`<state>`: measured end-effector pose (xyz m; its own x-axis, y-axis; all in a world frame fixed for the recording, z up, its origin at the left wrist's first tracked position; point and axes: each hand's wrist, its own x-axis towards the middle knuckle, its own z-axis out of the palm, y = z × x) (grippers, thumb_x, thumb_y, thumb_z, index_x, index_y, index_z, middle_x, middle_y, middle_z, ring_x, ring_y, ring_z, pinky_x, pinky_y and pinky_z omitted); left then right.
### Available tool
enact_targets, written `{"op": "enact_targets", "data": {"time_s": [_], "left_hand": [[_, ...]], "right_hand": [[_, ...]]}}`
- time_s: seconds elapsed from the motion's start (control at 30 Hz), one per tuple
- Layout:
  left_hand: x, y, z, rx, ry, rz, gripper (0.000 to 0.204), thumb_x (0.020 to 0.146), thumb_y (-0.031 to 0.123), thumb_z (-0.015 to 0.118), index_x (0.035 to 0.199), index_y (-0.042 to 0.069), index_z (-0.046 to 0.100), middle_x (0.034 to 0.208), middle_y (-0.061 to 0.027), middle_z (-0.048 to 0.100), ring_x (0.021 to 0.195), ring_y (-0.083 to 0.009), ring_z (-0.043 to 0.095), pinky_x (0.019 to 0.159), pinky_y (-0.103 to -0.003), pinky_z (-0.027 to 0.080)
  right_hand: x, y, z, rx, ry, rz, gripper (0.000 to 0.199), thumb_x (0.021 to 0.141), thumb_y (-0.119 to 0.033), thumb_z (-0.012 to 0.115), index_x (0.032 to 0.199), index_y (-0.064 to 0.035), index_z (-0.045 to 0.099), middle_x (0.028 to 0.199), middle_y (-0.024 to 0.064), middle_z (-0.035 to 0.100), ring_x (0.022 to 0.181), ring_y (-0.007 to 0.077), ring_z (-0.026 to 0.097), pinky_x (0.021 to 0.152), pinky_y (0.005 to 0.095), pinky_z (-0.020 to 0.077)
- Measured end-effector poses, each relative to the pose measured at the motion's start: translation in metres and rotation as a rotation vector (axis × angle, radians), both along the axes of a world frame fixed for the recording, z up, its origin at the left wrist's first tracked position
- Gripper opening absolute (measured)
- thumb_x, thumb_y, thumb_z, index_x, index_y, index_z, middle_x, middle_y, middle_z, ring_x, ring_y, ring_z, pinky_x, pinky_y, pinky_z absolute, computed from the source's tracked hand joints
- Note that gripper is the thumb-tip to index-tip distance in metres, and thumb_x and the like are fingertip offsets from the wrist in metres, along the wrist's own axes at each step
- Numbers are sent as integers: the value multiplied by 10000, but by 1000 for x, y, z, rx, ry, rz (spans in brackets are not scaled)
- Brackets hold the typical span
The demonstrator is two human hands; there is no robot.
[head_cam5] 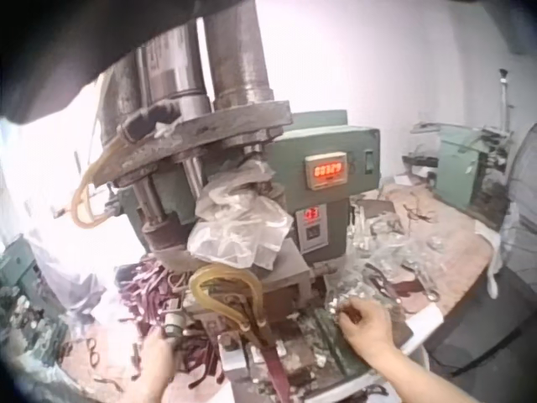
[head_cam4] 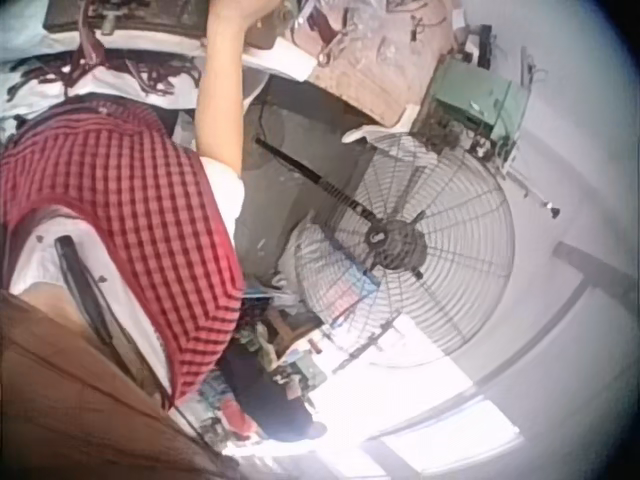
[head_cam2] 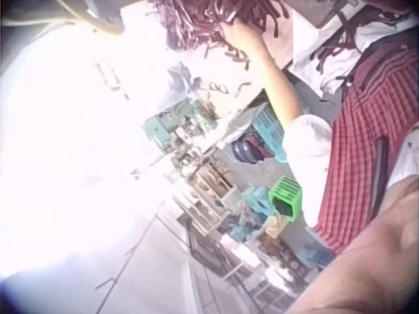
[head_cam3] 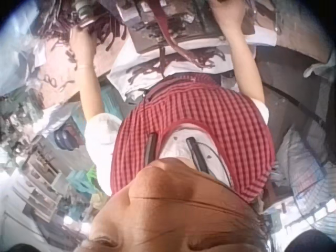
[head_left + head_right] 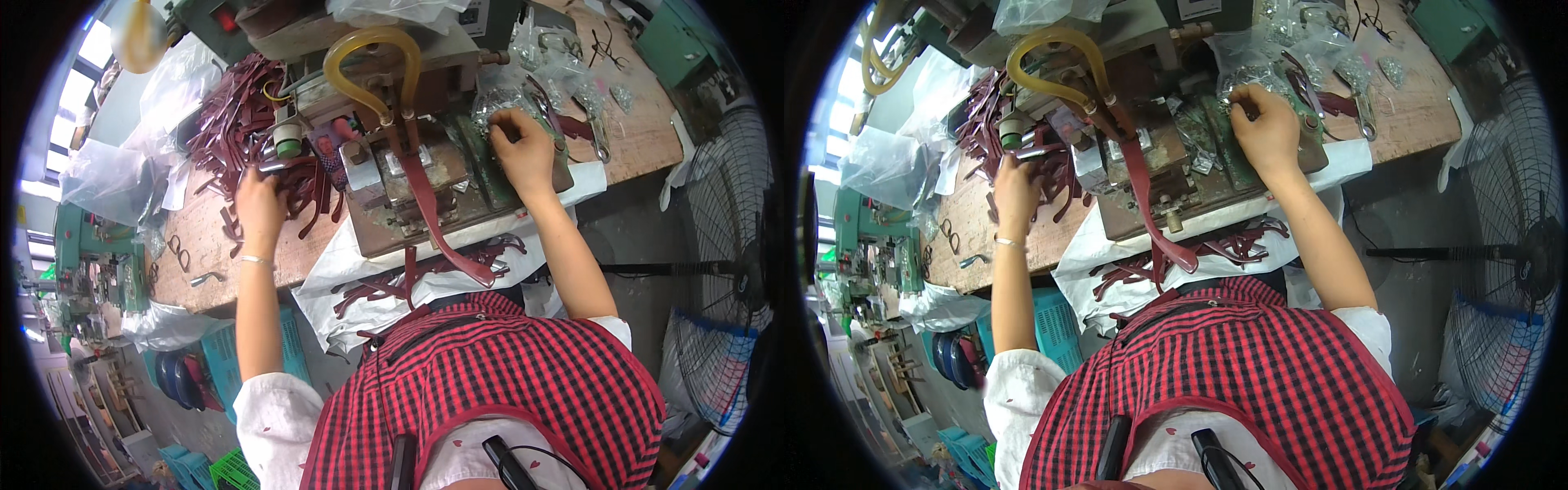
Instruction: The person repeatedly picks maroon leather straps and small metal hardware from a workbench, inserts them into a press machine, and operates the press to attach the hardware. Finished pieces are placed on the bench while the process continues.
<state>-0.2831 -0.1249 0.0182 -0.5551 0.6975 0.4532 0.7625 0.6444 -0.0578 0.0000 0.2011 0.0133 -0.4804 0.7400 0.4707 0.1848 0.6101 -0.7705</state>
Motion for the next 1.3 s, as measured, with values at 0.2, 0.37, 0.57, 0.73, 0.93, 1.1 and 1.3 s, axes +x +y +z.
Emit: {"op": "enact_targets", "data": {"time_s": [0.2, 0.37, 0.57, 0.73, 0.93, 1.1, 1.3], "left_hand": [[9, -14, 3, -11, -74, 290, 198, 801, 148, 780, 971, 84, 700, 1016, -132, 628, 951, -372, 649, 792, -478, 523], [40, -58, 21, 20, -232, 567, 216, 843, 264, 782, 906, 74, 703, 876, -124, 704, 850, -359, 682, 738, -478, 521], [20, -69, -29, 83, -226, 462, 239, 905, 277, 728, 1004, 60, 726, 932, -189, 739, 859, -406, 696, 742, -471, 537], [55, -15, -28, 679, -367, 111, 160, 980, 143, 694, 1046, -3, 688, 895, -87, 733, 766, -207, 669, 701, -321, 527], [115, 36, 46, 1172, -702, -308, 188, 1072, 80, 550, 1108, -68, 661, 1019, -161, 749, 898, -164, 700, 780, -280, 592], [156, 42, 87, 1040, -262, -506, 111, 981, -8, 641, 1046, -93, 672, 1013, -267, 719, 855, -278, 715, 728, -354, 620], [182, 86, 78, 492, 47, -881, 216, 762, 105, 863, 949, 71, 761, 1029, -109, 760, 627, -152, 658, 522, -241, 467]], "right_hand": [[73, 0, -9, 168, -21, -200, 156, 845, -48, 712, 997, -42, 749, 962, 132, 741, 906, 300, 702, 822, 380, 532], [116, -4, -22, -42, 19, -301, 144, 893, -37, 727, 1034, -25, 756, 1004, 86, 758, 930, 193, 700, 849, 317, 524], [33, -48, 64, -195, 173, 324, 175, 892, -36, 726, 1063, -12, 757, 1023, 79, 765, 948, 159, 709, 869, 279, 534], [-28, -76, 59, -451, 320, 443, 311, 851, -25, 740, 1140, 27, 638, 968, 98, 733, 923, 144, 700, 844, 284, 531], [-26, -87, 75, -736, 430, 482, 363, 857, -3, 720, 1198, 42, 602, 928, 66, 734, 880, 109, 677, 812, 259, 521], [-10, -100, 107, -867, 347, 468, 467, 895, 25, 674, 1338, 53, 530, 1066, 84, 711, 1021, 122, 642, 922, 262, 486], [8, -56, 75, -16, 102, 413, 287, 865, -88, 678, 1140, -23, 728, 1246, 174, 697, 1150, 329, 674, 1024, 413, 507]]}}
